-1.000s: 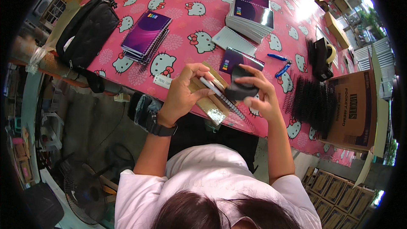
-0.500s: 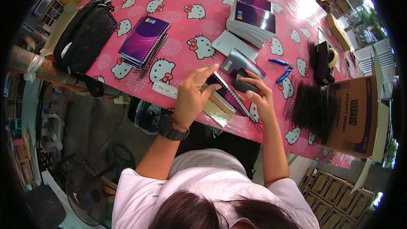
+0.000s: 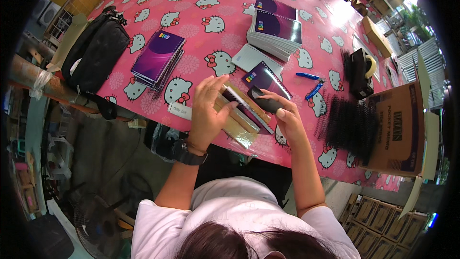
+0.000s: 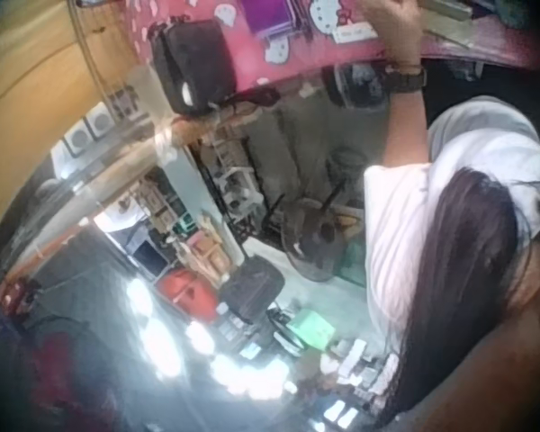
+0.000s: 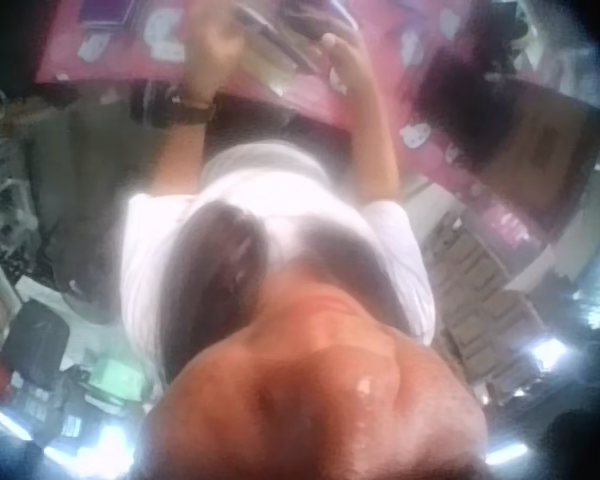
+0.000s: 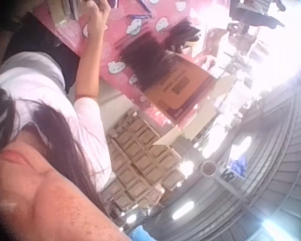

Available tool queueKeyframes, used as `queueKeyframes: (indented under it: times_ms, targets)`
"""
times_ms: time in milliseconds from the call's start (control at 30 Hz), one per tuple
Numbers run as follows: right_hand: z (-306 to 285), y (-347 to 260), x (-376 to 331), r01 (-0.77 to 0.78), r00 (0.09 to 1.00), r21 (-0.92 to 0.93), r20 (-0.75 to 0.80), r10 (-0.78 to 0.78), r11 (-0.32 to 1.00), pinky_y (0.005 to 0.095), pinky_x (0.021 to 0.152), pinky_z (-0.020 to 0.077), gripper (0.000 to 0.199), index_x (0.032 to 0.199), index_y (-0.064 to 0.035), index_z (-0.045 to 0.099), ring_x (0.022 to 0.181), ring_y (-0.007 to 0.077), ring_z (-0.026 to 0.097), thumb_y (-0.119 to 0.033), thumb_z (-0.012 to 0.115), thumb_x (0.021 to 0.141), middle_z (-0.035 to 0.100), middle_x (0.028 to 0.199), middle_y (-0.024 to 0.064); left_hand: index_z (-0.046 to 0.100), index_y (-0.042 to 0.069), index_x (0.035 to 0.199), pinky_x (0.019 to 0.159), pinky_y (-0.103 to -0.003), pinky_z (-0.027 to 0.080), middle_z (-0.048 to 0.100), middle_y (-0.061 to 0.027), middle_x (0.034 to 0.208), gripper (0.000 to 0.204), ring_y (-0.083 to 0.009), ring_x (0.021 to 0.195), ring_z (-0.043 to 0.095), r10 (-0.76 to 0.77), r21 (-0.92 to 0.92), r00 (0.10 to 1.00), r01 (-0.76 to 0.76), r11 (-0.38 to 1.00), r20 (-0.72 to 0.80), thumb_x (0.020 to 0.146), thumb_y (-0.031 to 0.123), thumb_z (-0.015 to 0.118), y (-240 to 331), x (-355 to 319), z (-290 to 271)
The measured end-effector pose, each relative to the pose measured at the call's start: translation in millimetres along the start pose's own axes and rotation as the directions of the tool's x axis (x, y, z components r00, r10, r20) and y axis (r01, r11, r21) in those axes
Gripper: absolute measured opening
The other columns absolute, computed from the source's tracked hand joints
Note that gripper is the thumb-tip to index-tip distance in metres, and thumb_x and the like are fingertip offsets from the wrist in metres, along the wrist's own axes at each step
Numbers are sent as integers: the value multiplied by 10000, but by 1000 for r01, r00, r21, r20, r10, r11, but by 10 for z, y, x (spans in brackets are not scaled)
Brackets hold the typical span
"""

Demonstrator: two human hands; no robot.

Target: The person assembles notebooks by aligning paper stacks, inserting them into covers, and securing them using a spiral binding tool.

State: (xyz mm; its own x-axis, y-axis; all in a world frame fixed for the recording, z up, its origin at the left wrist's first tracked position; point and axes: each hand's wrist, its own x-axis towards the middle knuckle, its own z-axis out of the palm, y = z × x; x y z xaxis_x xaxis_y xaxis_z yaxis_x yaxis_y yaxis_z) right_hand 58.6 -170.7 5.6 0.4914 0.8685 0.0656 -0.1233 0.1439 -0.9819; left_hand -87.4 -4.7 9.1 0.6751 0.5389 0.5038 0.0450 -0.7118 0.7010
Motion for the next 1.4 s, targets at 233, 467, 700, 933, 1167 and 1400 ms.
queueKeyframes:
  times_ms: [233,467,700,933,1167,1400]
  targets:
    - [52,76,100,-12,994,-488,-100,-42,873,413,1038,369,494,1141,-77,680,1254,321,468,-328,747,721,498,1339,204,626,91,1212,1030,-431,391,587,-120,1248,435,-321,1202,500,14,-89,996,-6,996,84,782,69,688,-95,-101,8]
    - [122,-60,120,108,994,-440,64,-89,891,405,1030,375,478,1115,-73,695,1234,301,483,-324,758,713,510,1337,193,541,57,1309,1054,-434,366,548,-150,1311,504,-337,1244,476,-29,-111,998,34,993,48,822,104,660,-105,-178,46]
    - [130,-94,237,112,991,-365,109,-77,924,418,1026,379,460,1103,-94,707,1254,325,472,-337,757,716,507,1347,213,473,27,1357,1075,-413,348,496,-167,1371,599,-332,1275,456,-88,-108,994,80,991,-68,807,139,681,-138,-212,191]
    - [168,-26,250,87,996,-444,40,-77,892,431,1034,373,466,1105,-84,699,1245,333,474,-321,773,710,519,1322,217,525,30,1302,1077,-430,343,526,-153,1335,541,-339,1272,451,-107,-145,994,103,984,-18,786,84,678,-143,-228,173]
    - [-423,2,-350,-285,800,-930,-364,-477,232,422,1010,390,489,1110,-82,671,1211,334,466,-238,826,673,494,1338,192,649,63,1142,1034,-397,383,636,-110,1176,317,-289,1222,507,-62,-233,998,62,971,9,826,69,665,-119,-102,27]
    - [497,-495,-385,159,877,-670,-242,-416,726,312,830,488,344,1050,-36,660,993,212,591,-94,788,735,620,1082,121,686,37,999,811,-331,513,685,-82,930,213,-192,842,668,-53,-507,981,141,851,184,789,51,724,443,26,-31]
